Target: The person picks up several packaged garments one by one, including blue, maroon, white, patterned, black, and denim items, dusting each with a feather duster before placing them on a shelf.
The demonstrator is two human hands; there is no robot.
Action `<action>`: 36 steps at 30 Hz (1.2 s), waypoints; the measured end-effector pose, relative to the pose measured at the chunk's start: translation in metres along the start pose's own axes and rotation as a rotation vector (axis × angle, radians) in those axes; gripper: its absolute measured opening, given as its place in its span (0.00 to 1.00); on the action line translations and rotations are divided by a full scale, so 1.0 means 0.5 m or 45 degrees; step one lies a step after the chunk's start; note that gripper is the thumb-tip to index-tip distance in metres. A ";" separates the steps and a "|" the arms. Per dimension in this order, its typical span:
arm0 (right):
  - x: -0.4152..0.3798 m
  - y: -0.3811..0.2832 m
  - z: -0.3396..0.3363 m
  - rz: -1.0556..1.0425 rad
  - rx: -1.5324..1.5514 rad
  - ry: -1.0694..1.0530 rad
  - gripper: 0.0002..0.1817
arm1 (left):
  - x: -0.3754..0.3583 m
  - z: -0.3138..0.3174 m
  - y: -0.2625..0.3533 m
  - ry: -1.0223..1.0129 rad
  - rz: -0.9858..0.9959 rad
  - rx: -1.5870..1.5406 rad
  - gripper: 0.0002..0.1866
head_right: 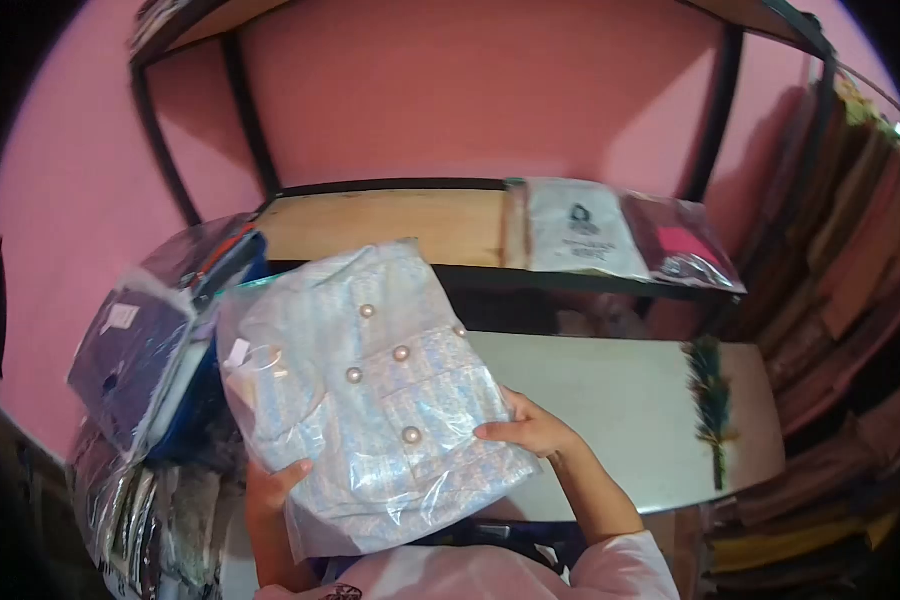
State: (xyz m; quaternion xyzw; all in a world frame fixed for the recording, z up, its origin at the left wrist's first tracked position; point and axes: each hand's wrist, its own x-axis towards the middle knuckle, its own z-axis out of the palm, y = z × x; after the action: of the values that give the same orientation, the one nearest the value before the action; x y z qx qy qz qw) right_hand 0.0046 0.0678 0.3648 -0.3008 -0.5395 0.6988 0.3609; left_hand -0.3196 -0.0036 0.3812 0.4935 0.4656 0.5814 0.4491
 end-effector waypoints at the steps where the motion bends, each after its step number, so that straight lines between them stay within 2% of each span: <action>1: -0.046 0.000 -0.035 0.002 0.006 0.045 0.36 | 0.015 0.047 -0.012 -0.041 -0.017 -0.009 0.36; 4: -0.171 0.006 -0.124 -0.011 0.054 0.253 0.35 | 0.053 0.185 -0.051 -0.356 -0.146 -0.192 0.35; 5: -0.206 0.012 -0.154 0.020 0.089 0.340 0.34 | 0.064 0.229 -0.071 -0.381 -0.154 -0.196 0.35; 6: -0.238 0.018 -0.186 0.050 0.127 0.421 0.33 | 0.076 0.271 -0.097 -0.454 -0.267 -0.185 0.35; 7: -0.245 0.036 -0.170 0.038 0.108 0.461 0.33 | 0.094 0.261 -0.127 -0.545 -0.365 -0.191 0.35; 9: -0.306 0.056 -0.263 0.069 0.151 0.566 0.31 | 0.111 0.379 -0.172 -0.584 -0.405 -0.177 0.35; 16: -0.409 0.135 -0.401 0.041 0.147 0.774 0.27 | 0.139 0.552 -0.316 -0.770 -0.574 -0.221 0.33; 17: -0.422 0.156 -0.423 0.065 0.055 0.788 0.26 | 0.133 0.568 -0.337 -0.779 -0.612 -0.210 0.31; 20: -0.446 0.260 -0.492 0.145 -0.079 0.857 0.24 | 0.104 0.606 -0.448 -0.729 -0.633 -0.190 0.32; 22: -0.463 0.370 -0.537 0.206 -0.188 0.923 0.22 | 0.083 0.610 -0.576 -0.657 -0.588 -0.161 0.35; 23: -0.474 0.432 -0.561 0.216 -0.255 0.938 0.21 | 0.069 0.607 -0.609 -0.632 -0.596 -0.091 0.36; 24: -0.474 0.438 -0.548 0.237 -0.323 0.979 0.19 | 0.049 0.605 -0.618 -0.625 -0.600 -0.096 0.36; 25: -0.500 0.436 -0.540 0.182 -0.281 1.034 0.21 | 0.031 0.600 -0.625 -0.516 -0.592 -0.007 0.30; 26: -0.519 0.434 -0.546 0.227 -0.484 1.158 0.19 | 0.022 0.597 -0.624 -0.404 -0.586 0.085 0.25; 27: -0.541 0.422 -0.547 0.275 -0.689 1.274 0.18 | 0.013 0.592 -0.607 -0.394 -0.595 0.084 0.25; 29: -0.596 0.382 -0.545 0.137 -1.942 1.767 0.18 | -0.007 0.577 -0.578 -0.427 -0.399 0.908 0.12; 30: -0.620 0.381 -0.558 0.248 -2.023 1.885 0.19 | -0.020 0.564 -0.591 -0.416 -0.412 0.906 0.12; 31: -0.647 0.381 -0.575 0.357 -2.104 2.003 0.21 | -0.038 0.548 -0.611 -0.378 -0.322 1.040 0.11; 32: -0.668 0.391 -0.598 0.347 -2.109 1.988 0.21 | -0.057 0.536 -0.625 -0.338 -0.227 1.174 0.13; 34: -0.696 0.431 -0.657 0.768 -1.749 1.693 0.21 | -0.095 0.520 -0.632 -0.266 -0.176 1.189 0.13; 35: -0.698 0.431 -0.678 0.760 -1.751 1.685 0.21 | -0.108 0.516 -0.628 -0.207 -0.118 1.203 0.14; 36: -0.695 0.426 -0.700 0.703 -1.534 1.663 0.19 | -0.120 0.516 -0.615 -0.198 -0.121 1.206 0.14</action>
State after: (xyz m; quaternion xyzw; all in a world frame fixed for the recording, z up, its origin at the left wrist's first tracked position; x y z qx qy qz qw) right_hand 0.4437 -0.0657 0.0857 -0.8887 -0.4105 0.0542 0.1970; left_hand -0.0379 0.0132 0.0897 0.6640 0.6662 0.2455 0.2346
